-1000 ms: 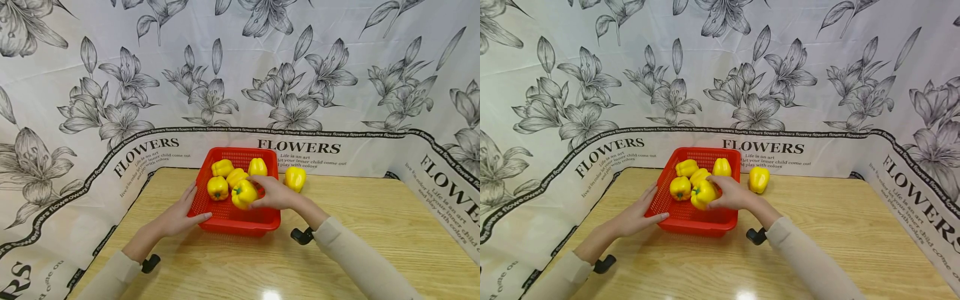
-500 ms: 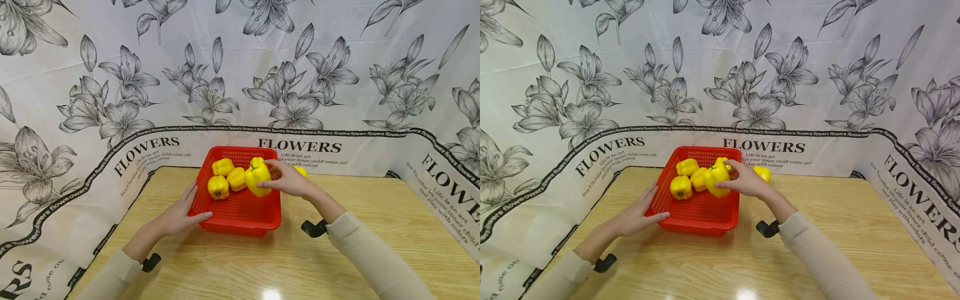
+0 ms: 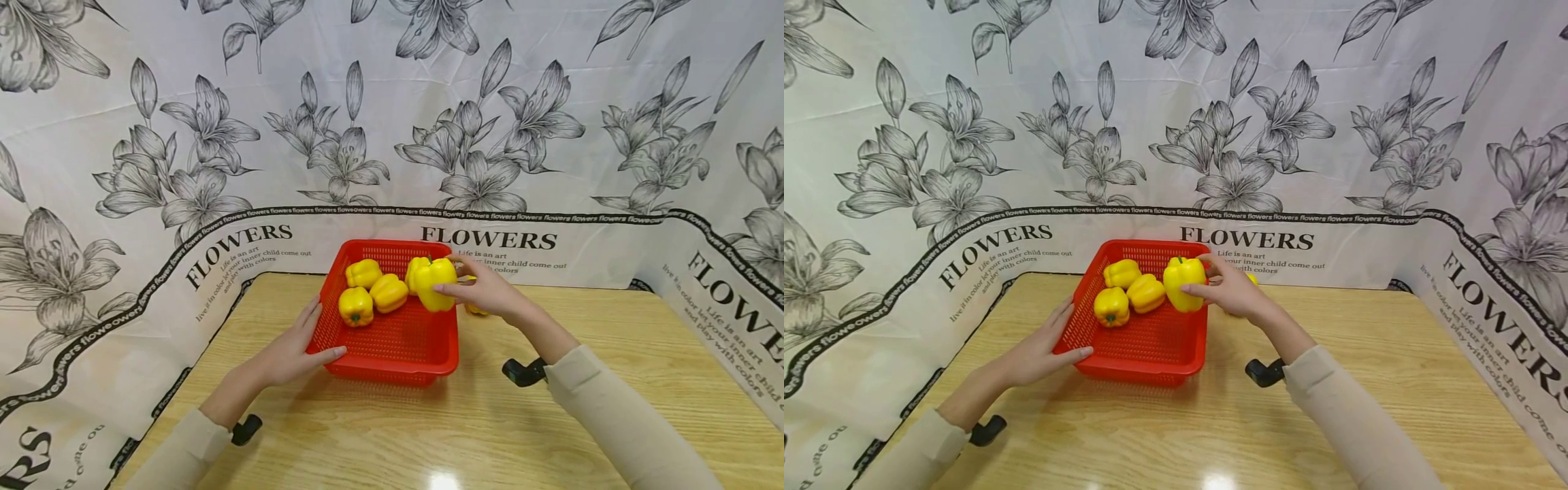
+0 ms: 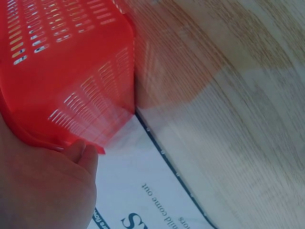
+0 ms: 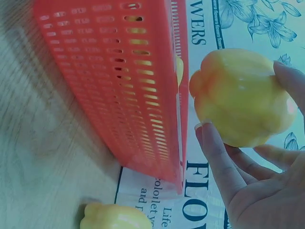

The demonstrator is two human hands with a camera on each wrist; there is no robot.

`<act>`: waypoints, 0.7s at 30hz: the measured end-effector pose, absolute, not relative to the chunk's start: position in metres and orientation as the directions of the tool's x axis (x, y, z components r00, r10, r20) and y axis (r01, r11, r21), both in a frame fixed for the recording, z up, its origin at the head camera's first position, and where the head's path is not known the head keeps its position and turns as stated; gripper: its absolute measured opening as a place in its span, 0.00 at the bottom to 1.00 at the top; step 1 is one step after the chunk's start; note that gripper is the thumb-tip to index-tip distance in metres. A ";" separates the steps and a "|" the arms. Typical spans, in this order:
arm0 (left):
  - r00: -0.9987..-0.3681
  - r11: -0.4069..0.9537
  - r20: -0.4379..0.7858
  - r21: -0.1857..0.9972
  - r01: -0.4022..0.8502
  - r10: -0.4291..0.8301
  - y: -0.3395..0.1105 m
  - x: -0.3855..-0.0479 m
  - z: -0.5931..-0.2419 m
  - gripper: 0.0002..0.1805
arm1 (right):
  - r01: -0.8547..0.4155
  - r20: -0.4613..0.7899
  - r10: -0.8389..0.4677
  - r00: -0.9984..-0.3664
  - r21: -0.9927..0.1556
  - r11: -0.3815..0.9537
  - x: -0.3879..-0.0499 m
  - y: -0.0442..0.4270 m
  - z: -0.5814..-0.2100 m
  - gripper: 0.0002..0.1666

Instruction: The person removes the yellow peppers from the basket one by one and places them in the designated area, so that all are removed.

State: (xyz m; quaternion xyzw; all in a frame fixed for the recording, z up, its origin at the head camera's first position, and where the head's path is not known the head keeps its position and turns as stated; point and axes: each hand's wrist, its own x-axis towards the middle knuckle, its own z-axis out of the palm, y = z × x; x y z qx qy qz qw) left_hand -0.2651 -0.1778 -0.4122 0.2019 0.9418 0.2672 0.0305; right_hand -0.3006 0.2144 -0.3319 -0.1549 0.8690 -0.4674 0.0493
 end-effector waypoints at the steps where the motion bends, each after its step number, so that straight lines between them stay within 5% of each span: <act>1: -0.917 0.775 0.051 0.516 0.364 0.397 -0.178 -0.265 -0.412 0.64 | -0.221 0.060 -0.310 -0.949 -0.828 0.516 -0.300 0.215 -0.331 0.53; 9: -0.916 0.771 0.049 0.522 0.363 0.398 -0.177 -0.264 -0.410 0.64 | -0.205 0.073 -0.270 -0.960 -0.841 0.500 -0.302 0.228 -0.331 0.46; 21: -0.915 0.767 0.057 0.525 0.368 0.400 -0.178 -0.264 -0.411 0.64 | -0.131 0.029 -0.205 -0.978 -0.854 0.504 -0.307 0.256 -0.336 0.49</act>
